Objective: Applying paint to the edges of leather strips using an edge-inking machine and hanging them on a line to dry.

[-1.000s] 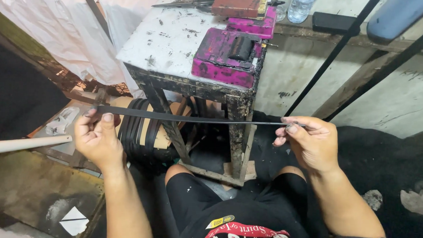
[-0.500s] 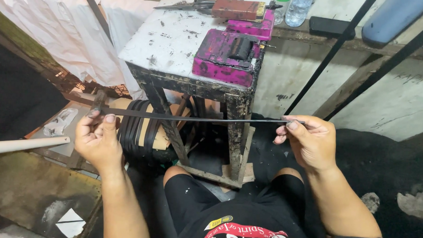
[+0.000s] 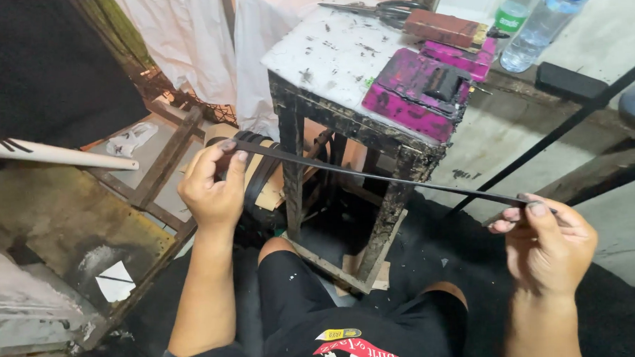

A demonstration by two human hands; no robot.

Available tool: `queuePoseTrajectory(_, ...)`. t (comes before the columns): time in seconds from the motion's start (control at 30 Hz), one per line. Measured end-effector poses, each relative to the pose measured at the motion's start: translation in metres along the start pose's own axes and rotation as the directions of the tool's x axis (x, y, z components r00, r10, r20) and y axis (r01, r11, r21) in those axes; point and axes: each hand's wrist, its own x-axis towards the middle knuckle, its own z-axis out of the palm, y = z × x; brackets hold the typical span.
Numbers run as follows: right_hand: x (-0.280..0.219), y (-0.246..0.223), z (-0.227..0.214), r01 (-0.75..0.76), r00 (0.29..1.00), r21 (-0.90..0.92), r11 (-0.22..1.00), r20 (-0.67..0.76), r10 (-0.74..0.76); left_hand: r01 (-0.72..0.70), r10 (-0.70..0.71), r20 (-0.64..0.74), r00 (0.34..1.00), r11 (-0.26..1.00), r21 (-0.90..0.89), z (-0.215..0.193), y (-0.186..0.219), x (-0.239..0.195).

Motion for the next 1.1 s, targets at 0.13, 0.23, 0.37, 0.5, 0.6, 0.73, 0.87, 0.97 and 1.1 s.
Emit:
queuePoseTrajectory(0.13, 0.014, 0.005, -0.012, 0.005, 0.999, 0.029, 1.000, -0.036, -0.004, -0.084, 0.084, 0.037, 0.996, 0.996, 0.004, -0.010, 0.021, 0.006)
queuePoseTrajectory(0.23, 0.021, 0.007, -0.016, 0.007, 0.999, -0.023, 1.000, -0.044, -0.008, -0.051, 0.049, 0.071, 0.996, 0.999, 0.019, -0.014, 0.028, 0.004)
queuePoseTrajectory(0.37, 0.024, 0.004, -0.013, -0.013, 0.998, -0.017, 1.000, -0.058, 0.012, -0.078, 0.074, 0.093, 0.993, 0.996, 0.047, -0.019, 0.036, 0.007)
queuePoseTrajectory(0.5, 0.027, 0.007, -0.016, -0.014, 0.997, -0.001, 1.000, -0.074, 0.014, -0.105, 0.100, 0.092, 0.991, 0.993, 0.049, -0.021, 0.040, 0.009)
queuePoseTrajectory(0.6, 0.028, 0.006, -0.017, -0.005, 0.999, 0.035, 0.999, -0.044, 0.006, -0.113, 0.106, 0.103, 0.989, 0.992, 0.063, -0.023, 0.041, 0.011)
queuePoseTrajectory(0.73, 0.025, -0.005, -0.016, 0.005, 0.999, 0.007, 1.000, -0.032, -0.005, -0.113, 0.110, 0.071, 0.991, 0.993, 0.029, -0.021, 0.035, 0.012)
queuePoseTrajectory(0.87, 0.024, -0.023, -0.014, 0.091, 0.989, -0.069, 0.993, 0.127, -0.082, 0.128, -0.118, 0.076, 0.990, 0.979, -0.156, -0.013, 0.010, 0.007)
queuePoseTrajectory(0.97, 0.035, -0.049, -0.006, 0.208, 0.937, -0.197, 0.958, 0.321, -0.138, 0.350, -0.353, 0.067, 0.933, 0.848, -0.398, 0.002, -0.018, 0.001)
queuePoseTrajectory(1.1, 0.049, -0.103, 0.042, 0.575, 0.728, -0.396, 0.716, 0.646, -0.228, 0.482, -0.596, 0.024, 0.802, 0.625, -0.614, 0.020, -0.042, 0.006)
